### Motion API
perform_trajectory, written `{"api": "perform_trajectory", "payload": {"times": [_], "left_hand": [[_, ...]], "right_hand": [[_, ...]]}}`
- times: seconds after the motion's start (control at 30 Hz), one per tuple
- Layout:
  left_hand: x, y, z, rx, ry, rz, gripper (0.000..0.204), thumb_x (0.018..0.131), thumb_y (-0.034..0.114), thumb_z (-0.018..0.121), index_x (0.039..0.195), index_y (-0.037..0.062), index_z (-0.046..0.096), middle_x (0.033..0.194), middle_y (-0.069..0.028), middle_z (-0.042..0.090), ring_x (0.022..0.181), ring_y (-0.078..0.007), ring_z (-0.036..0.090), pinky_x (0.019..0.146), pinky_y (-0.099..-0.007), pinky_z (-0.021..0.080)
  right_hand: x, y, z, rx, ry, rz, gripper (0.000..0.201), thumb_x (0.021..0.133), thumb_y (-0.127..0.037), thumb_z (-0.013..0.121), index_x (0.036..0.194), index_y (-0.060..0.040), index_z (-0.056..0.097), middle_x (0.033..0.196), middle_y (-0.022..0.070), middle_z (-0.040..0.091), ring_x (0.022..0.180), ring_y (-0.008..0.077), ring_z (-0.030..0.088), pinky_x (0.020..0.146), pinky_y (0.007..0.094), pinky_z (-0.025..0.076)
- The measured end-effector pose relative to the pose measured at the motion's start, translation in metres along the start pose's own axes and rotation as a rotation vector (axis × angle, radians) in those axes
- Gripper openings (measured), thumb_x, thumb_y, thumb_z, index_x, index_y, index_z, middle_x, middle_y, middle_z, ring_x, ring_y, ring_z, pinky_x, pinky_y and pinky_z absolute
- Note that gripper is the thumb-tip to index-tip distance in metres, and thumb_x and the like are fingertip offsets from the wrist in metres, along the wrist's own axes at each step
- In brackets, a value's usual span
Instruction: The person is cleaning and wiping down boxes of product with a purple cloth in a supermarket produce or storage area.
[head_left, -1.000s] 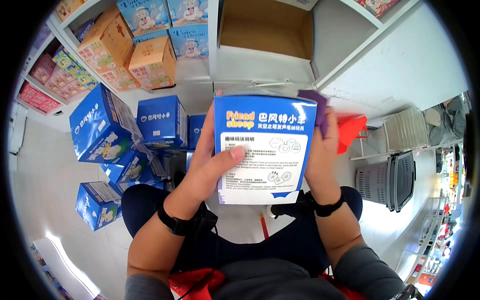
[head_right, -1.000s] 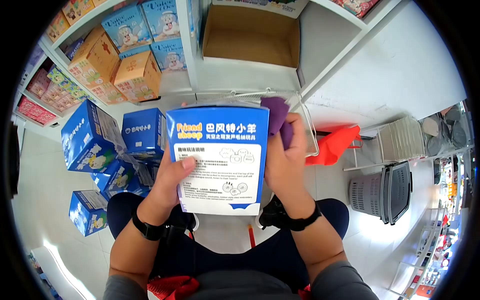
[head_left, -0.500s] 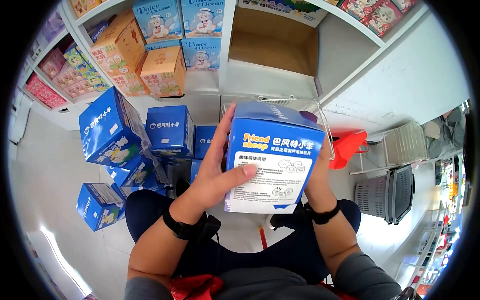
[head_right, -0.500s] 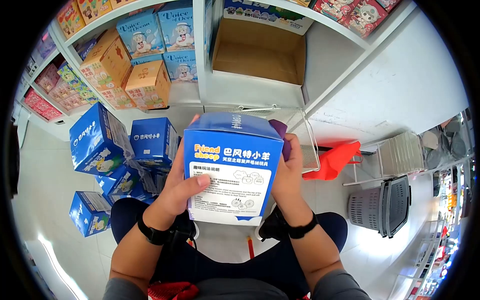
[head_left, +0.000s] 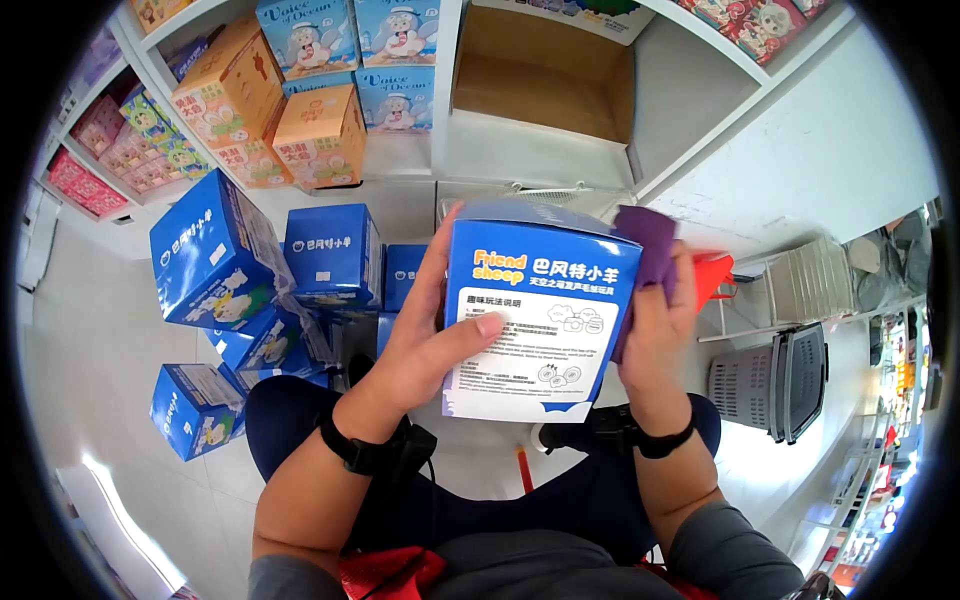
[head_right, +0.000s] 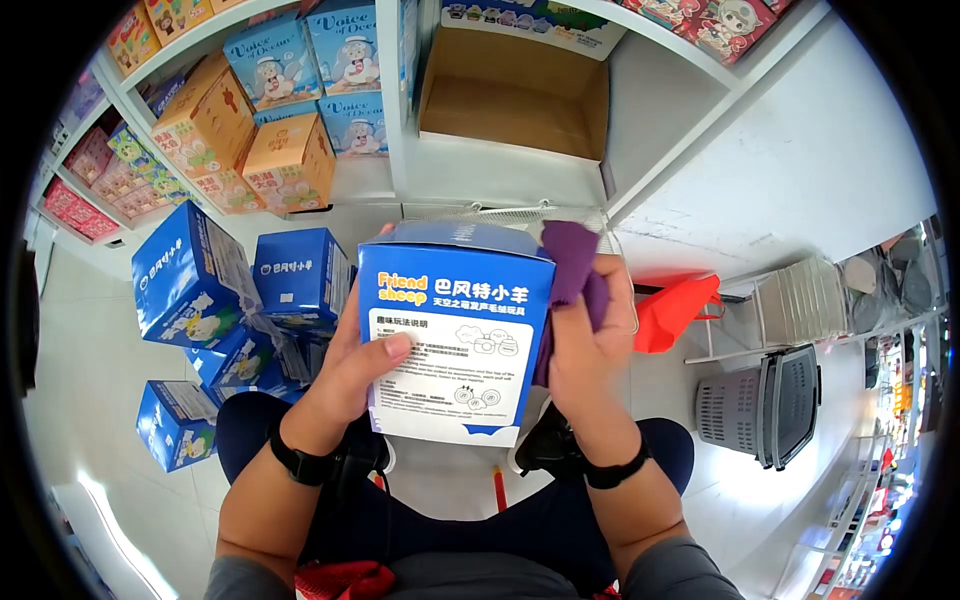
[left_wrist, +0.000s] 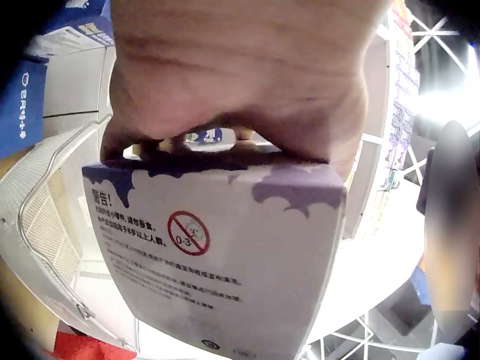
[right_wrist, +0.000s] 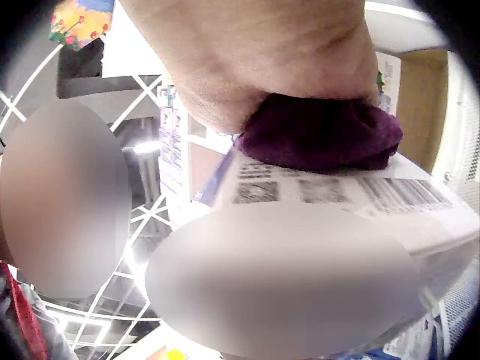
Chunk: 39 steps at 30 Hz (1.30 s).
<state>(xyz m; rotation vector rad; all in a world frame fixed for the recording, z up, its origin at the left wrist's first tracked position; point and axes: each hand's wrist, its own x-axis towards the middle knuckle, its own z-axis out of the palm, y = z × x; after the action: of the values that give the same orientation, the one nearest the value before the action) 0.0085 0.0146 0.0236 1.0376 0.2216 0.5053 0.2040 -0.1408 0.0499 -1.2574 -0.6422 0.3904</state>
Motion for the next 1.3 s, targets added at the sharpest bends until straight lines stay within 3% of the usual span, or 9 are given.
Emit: {"api": "perform_trajectory", "payload": {"times": [0.13,0.27,0.4,0.5,0.77,0.83,0.87,1.0,1.3], "left_hand": [[0.002,-0.002,0.007,0.003,-0.008,0.024,0.118,0.102,0.03,0.085,0.191,0.0111,0.009,0.181,-0.0212,0.043,0.165,-0.0339,0.048,0.137,-0.0493,0.037],[0.0,0.002,0.006,0.095,-0.009,0.023,0.118,0.101,0.028,0.086,0.191,0.0112,0.01,0.182,-0.021,0.042,0.166,-0.0333,0.046,0.138,-0.0482,0.033],[-0.001,-0.006,0.0,0.027,0.029,-0.042,0.117,0.101,0.027,0.084,0.191,0.0123,0.01,0.181,-0.0216,0.043,0.166,-0.0341,0.047,0.138,-0.0488,0.035],[-0.001,-0.008,0.0,-0.07,0.041,-0.098,0.117,0.101,0.027,0.083,0.191,0.0135,0.01,0.181,-0.0219,0.044,0.166,-0.0344,0.047,0.138,-0.0493,0.035],[0.0,0.0,0.006,0.086,0.04,0.005,0.121,0.097,0.035,0.089,0.191,0.0158,0.014,0.176,-0.0252,0.047,0.162,-0.0377,0.051,0.136,-0.0515,0.039],[0.001,-0.003,0.008,0.148,0.07,0.031,0.12,0.098,0.037,0.089,0.191,0.0167,0.014,0.176,-0.0251,0.047,0.161,-0.0377,0.052,0.135,-0.0513,0.039],[0.001,-0.003,0.005,0.158,0.073,0.015,0.12,0.099,0.037,0.088,0.191,0.0172,0.014,0.176,-0.0251,0.047,0.161,-0.0376,0.052,0.135,-0.0512,0.04],[0.004,-0.006,0.0,0.152,0.08,-0.016,0.121,0.099,0.036,0.089,0.191,0.0174,0.013,0.176,-0.0251,0.046,0.161,-0.0374,0.052,0.134,-0.0514,0.04],[-0.002,0.001,0.007,0.143,0.022,0.011,0.13,0.094,0.042,0.093,0.191,0.0128,0.01,0.182,-0.0266,0.039,0.165,-0.0397,0.048,0.137,-0.052,0.037]], "right_hand": [[0.002,0.014,-0.001,-0.068,0.073,-0.006,0.013,0.12,-0.01,0.064,0.132,-0.0059,0.06,0.117,0.0049,0.074,0.104,0.008,0.068,0.089,0.0271,0.056],[0.012,0.051,-0.021,-0.156,-0.092,0.005,0.019,0.117,-0.009,0.068,0.134,-0.0035,0.059,0.121,0.0059,0.075,0.103,0.0085,0.069,0.09,0.0269,0.059],[-0.002,-0.009,0.002,-0.006,0.004,-0.019,0.02,0.119,-0.013,0.068,0.134,-0.0025,0.06,0.12,0.0058,0.076,0.103,0.0087,0.068,0.093,0.0276,0.057],[-0.002,-0.003,-0.004,-0.149,0.014,-0.05,0.018,0.12,-0.014,0.067,0.133,-0.0029,0.06,0.118,0.0054,0.076,0.102,0.0077,0.067,0.09,0.0271,0.057],[0.012,0.077,-0.021,-0.21,-0.09,-0.011,0.015,0.119,-0.014,0.069,0.13,-0.0071,0.062,0.106,0.0021,0.076,0.094,0.0061,0.071,0.079,0.0254,0.058],[0.01,0.055,-0.012,-0.181,-0.014,0.02,0.015,0.119,-0.015,0.069,0.131,-0.0073,0.062,0.108,0.0022,0.076,0.094,0.006,0.071,0.08,0.0244,0.058],[0.008,0.025,-0.001,-0.107,0.09,0.181,0.016,0.12,-0.015,0.068,0.133,-0.0074,0.062,0.111,0.0025,0.076,0.094,0.006,0.07,0.082,0.0236,0.058],[0.006,0.005,-0.006,-0.081,-0.011,-0.033,0.013,0.12,-0.012,0.064,0.132,-0.0059,0.061,0.114,0.0042,0.075,0.097,0.006,0.069,0.083,0.0237,0.057],[0.014,0.075,-0.025,0.052,-0.165,0.147,0.026,0.114,-0.006,0.074,0.134,-0.0067,0.058,0.116,0.0057,0.077,0.099,0.0092,0.077,0.083,0.026,0.064]]}}
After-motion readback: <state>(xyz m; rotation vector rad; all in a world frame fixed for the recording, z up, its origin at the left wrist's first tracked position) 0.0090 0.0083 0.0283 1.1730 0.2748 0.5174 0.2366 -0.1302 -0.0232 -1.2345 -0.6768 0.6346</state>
